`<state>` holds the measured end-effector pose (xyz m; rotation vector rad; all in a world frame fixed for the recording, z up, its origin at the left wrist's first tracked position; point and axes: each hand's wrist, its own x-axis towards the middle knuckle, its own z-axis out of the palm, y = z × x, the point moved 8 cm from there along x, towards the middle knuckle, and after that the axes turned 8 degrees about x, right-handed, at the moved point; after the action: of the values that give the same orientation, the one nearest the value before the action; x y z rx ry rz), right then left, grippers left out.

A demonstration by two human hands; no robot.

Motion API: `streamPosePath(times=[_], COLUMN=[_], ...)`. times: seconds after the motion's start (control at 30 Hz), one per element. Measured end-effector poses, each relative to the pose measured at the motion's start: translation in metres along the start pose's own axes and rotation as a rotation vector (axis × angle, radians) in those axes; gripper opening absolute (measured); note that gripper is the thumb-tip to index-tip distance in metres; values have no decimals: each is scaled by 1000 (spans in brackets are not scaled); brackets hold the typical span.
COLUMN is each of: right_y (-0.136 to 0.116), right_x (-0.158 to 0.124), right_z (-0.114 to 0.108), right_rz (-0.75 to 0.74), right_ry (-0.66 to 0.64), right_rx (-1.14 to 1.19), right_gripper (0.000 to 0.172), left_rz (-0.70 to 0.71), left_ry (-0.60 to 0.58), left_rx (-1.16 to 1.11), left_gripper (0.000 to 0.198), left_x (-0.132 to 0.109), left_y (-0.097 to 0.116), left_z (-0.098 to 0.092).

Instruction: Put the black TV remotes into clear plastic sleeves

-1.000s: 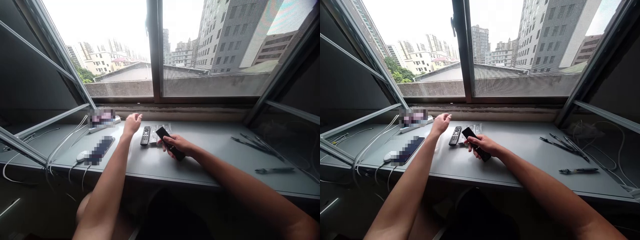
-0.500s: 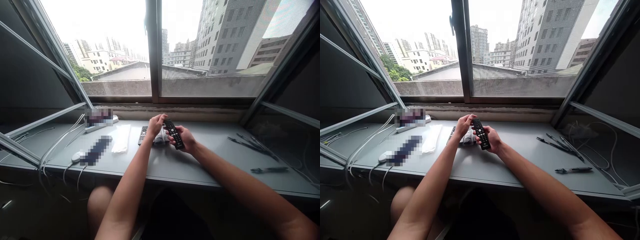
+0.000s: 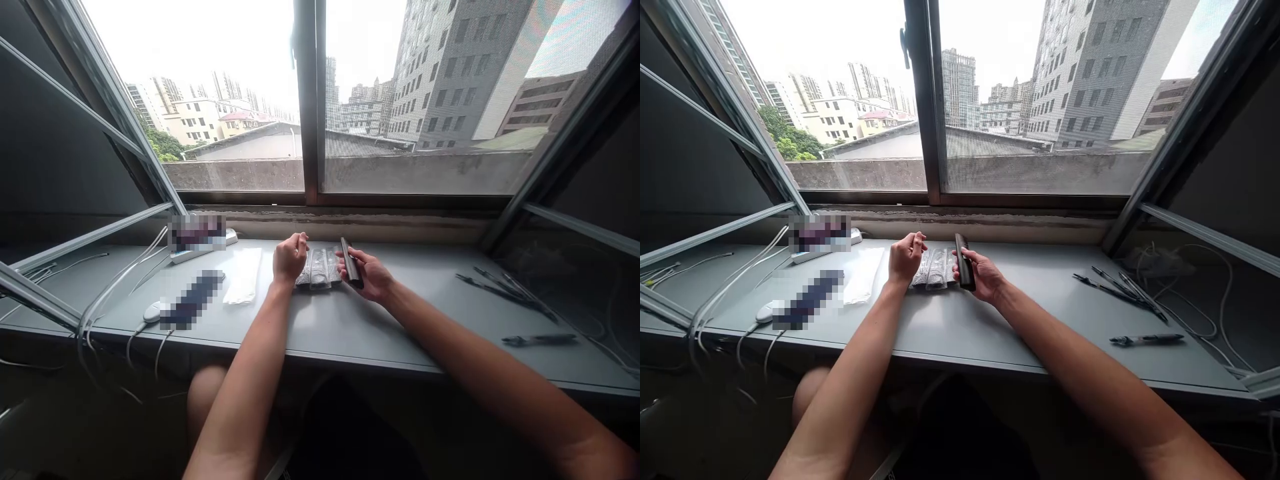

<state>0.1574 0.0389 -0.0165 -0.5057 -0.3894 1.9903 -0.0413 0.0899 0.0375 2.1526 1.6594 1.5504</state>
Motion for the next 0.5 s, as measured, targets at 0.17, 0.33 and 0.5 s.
streamPosePath(times=[0.17,0.33,0.5], right_y=[-5,-7,-4], right_x=[2,0,1], right_z=[-12,-2,-5], right_rz=[-33,26,0], right_ry=[123,-82,-13], right_rx=[10,74,28], right_gripper=[38,45,30], left_rz=[3,-6,-12], left_ry=[-14,-24,-18], left_rx=[32,33,20], left_gripper=[43,43,42], left_x=[-1,-1,-2], left_y=[2,2,1], left_z=[-1,-2,-1])
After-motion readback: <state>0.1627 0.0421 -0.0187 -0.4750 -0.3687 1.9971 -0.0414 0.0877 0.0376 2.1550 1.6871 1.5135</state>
